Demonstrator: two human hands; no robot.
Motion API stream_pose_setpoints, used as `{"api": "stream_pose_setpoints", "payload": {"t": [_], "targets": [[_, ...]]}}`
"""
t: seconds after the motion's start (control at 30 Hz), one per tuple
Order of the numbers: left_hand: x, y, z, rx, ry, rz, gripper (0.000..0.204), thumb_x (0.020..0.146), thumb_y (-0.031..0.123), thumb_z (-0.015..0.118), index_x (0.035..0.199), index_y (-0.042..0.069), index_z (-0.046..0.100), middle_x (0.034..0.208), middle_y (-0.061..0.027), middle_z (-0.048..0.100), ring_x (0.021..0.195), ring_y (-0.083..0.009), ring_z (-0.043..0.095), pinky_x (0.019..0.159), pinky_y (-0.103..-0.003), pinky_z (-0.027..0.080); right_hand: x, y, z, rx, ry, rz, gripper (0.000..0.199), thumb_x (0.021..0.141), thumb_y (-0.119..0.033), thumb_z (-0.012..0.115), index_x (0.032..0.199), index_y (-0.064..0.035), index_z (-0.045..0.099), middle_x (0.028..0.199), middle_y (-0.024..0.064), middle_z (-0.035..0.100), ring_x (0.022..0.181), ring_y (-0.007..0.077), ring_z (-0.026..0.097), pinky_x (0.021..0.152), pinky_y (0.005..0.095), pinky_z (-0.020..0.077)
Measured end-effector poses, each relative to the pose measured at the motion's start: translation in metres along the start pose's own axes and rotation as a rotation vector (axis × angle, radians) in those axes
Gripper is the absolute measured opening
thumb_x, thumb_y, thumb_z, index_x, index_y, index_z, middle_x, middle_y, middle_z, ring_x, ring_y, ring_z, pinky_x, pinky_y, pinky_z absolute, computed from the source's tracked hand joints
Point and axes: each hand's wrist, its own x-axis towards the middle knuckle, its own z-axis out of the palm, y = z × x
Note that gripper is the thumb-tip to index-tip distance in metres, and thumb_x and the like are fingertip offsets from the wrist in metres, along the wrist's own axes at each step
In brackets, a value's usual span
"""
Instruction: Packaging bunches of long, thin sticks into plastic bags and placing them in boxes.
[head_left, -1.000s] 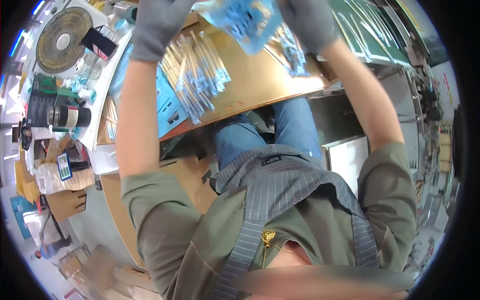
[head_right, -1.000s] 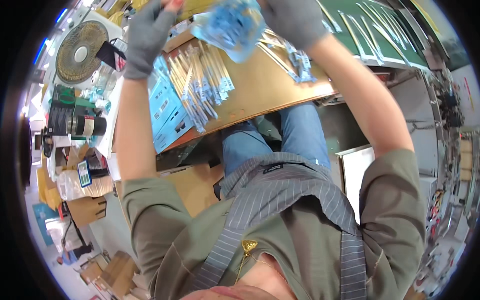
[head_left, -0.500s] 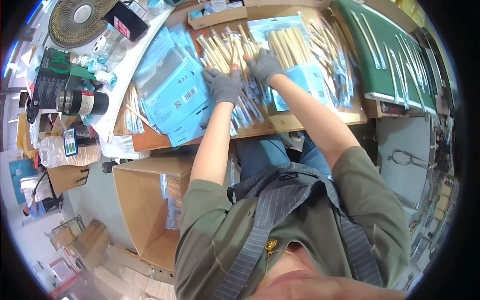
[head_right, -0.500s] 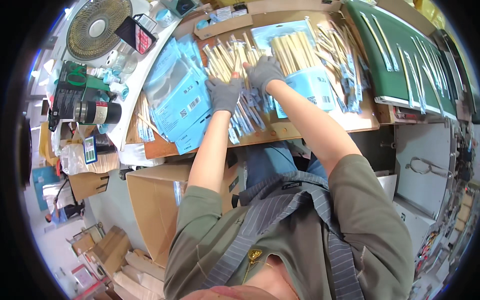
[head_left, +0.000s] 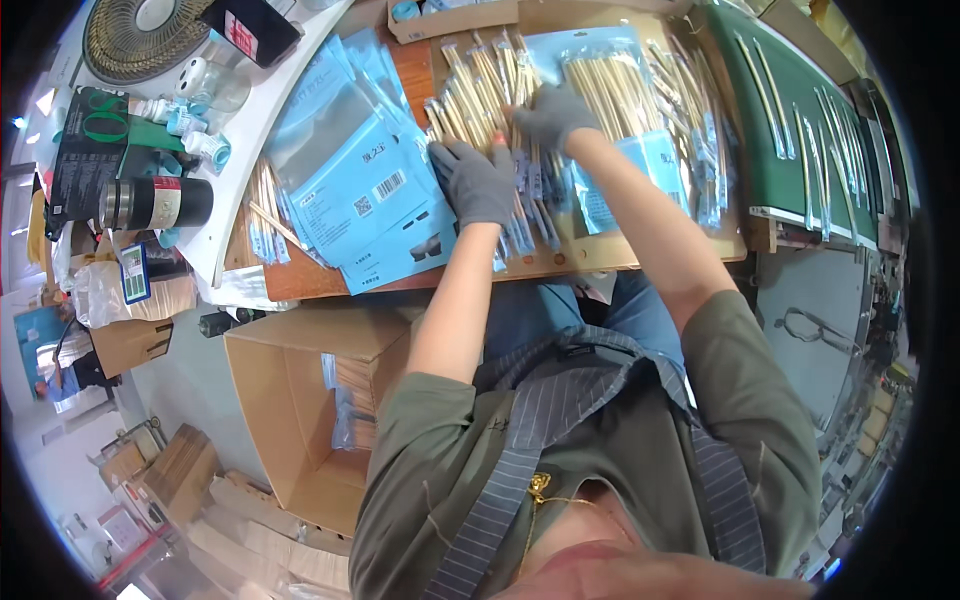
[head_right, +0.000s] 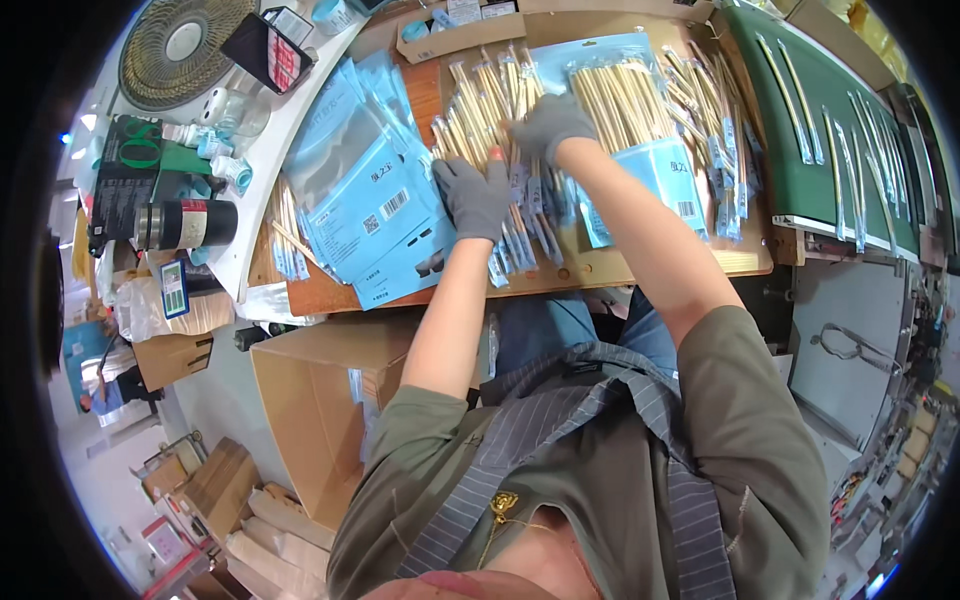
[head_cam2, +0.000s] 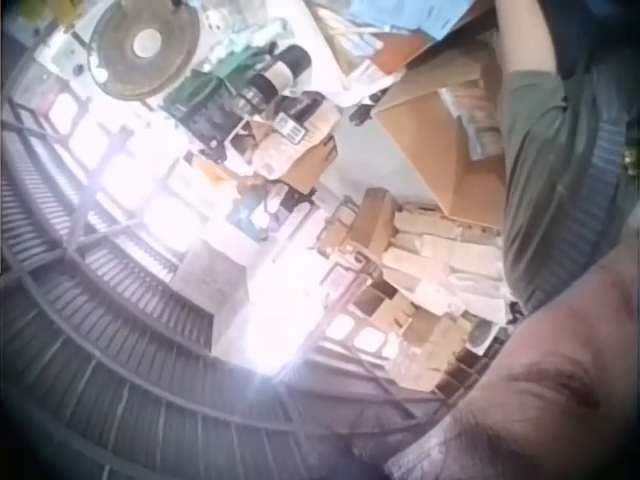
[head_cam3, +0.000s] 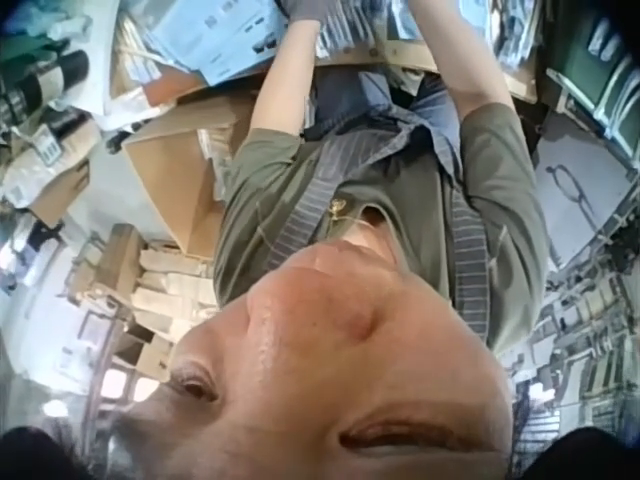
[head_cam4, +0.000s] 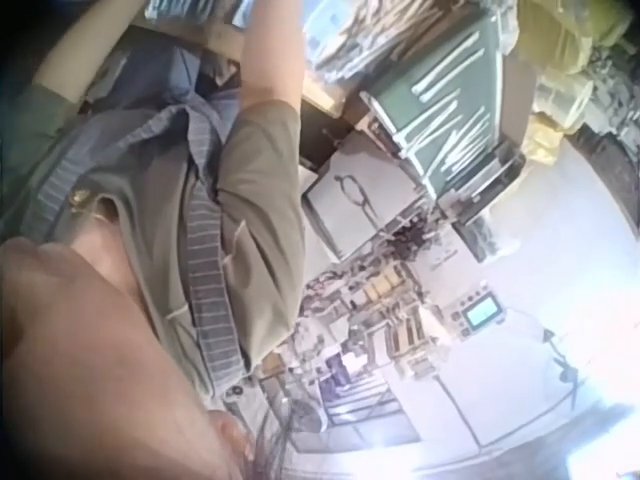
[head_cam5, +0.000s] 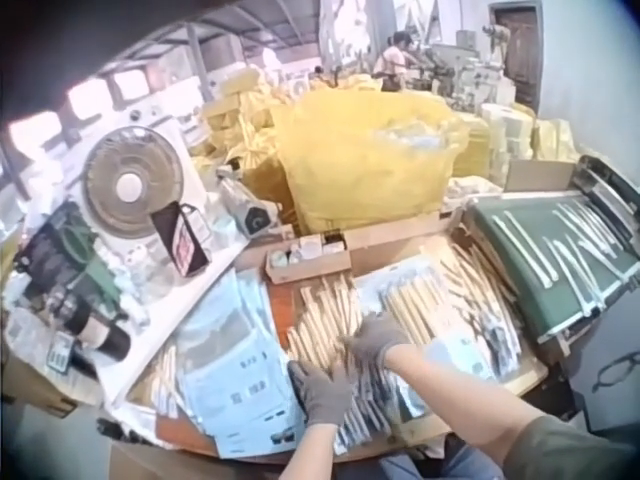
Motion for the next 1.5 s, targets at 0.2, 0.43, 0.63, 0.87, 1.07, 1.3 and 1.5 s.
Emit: {"api": "stream_pose_setpoints", "payload": {"t": [0.2,0.43,0.63,0.87,1.07,1.3,1.5], "targets": [[-0.004,-0.005,-0.016,-0.183,0.028,-0.011,0.064,0.082,0.041,0.058,0.116,-0.012,0.044,0.116,-0.0326,0.048,0.107,-0.0451,0.047,0.092,-0.044,0.038,-0.016,-0.003,0.029,-0.111,0.361,-0.179,0.075,0.077,-0.062,0.055,0.108,0.0056,0.058,0.099,0.0284,0.06,0.098,0.0402,0.058,0.087,0.04,0.0457],[0.015,-0.02,-0.037,-0.624,-0.09,-0.346,0.056,0.087,0.041,0.057,0.101,-0.013,0.053,0.091,-0.0213,0.061,0.083,-0.0309,0.059,0.074,-0.036,0.046,-0.032,-0.046,0.046,0.418,-0.263,-0.108,0.083,0.065,-0.058,0.065,0.113,0.0087,0.056,0.109,0.0283,0.059,0.101,0.0363,0.06,0.086,0.0369,0.0469],[0.006,-0.022,-0.035,-0.916,-0.155,-0.471,0.05,0.087,0.035,0.059,0.102,-0.012,0.053,0.094,-0.0156,0.06,0.081,-0.0203,0.056,0.071,-0.031,0.046,-0.038,-0.034,0.053,0.423,-0.247,-0.163,0.072,0.069,-0.056,0.061,0.105,0.0066,0.061,0.098,0.0275,0.063,0.09,0.0342,0.063,0.081,0.0377,0.0484],[-0.028,0.011,-0.027,-0.844,-0.109,-0.3,0.049,0.089,0.034,0.057,0.111,-0.009,0.052,0.097,-0.0129,0.059,0.085,-0.0165,0.054,0.076,-0.028,0.044,-0.062,-0.015,0.046,0.167,0.19,-0.225,0.065,0.069,-0.054,0.061,0.094,0.0053,0.066,0.09,0.0283,0.064,0.084,0.0352,0.064,0.076,0.0394,0.0493],[-0.01,0.022,-0.033,-1.12,-0.231,-0.539,0.053,0.085,0.037,0.064,0.11,-0.009,0.057,0.101,-0.0113,0.06,0.087,-0.0158,0.056,0.075,-0.028,0.046,-0.017,0.014,0.036,0.658,-0.441,-0.127,0.07,0.071,-0.051,0.069,0.109,0.0061,0.058,0.087,0.0163,0.066,0.074,0.0213,0.065,0.067,0.0292,0.0499],[0.016,0.048,-0.071,-1.122,-0.254,-0.026,0.041,0.08,0.019,0.07,0.112,-0.003,0.058,0.107,-0.0073,0.06,0.093,-0.0138,0.057,0.083,-0.027,0.045,-0.05,-0.018,0.007,1.194,-0.084,-0.575,0.065,0.079,-0.041,0.065,0.123,0.004,0.05,0.116,0.0137,0.058,0.1,0.0179,0.055,0.089,0.031,0.0426],[0.022,0.046,-0.101,-0.997,-0.444,0.395,0.041,0.072,0.019,0.074,0.107,0.001,0.06,0.099,-0.0055,0.063,0.08,-0.0121,0.06,0.067,-0.026,0.051,-0.076,-0.023,-0.053,1.079,-0.406,-0.789,0.084,0.073,-0.031,0.075,0.137,0.0011,0.032,0.12,0.0138,0.053,0.11,0.0187,0.05,0.094,0.033,0.0403]]}}
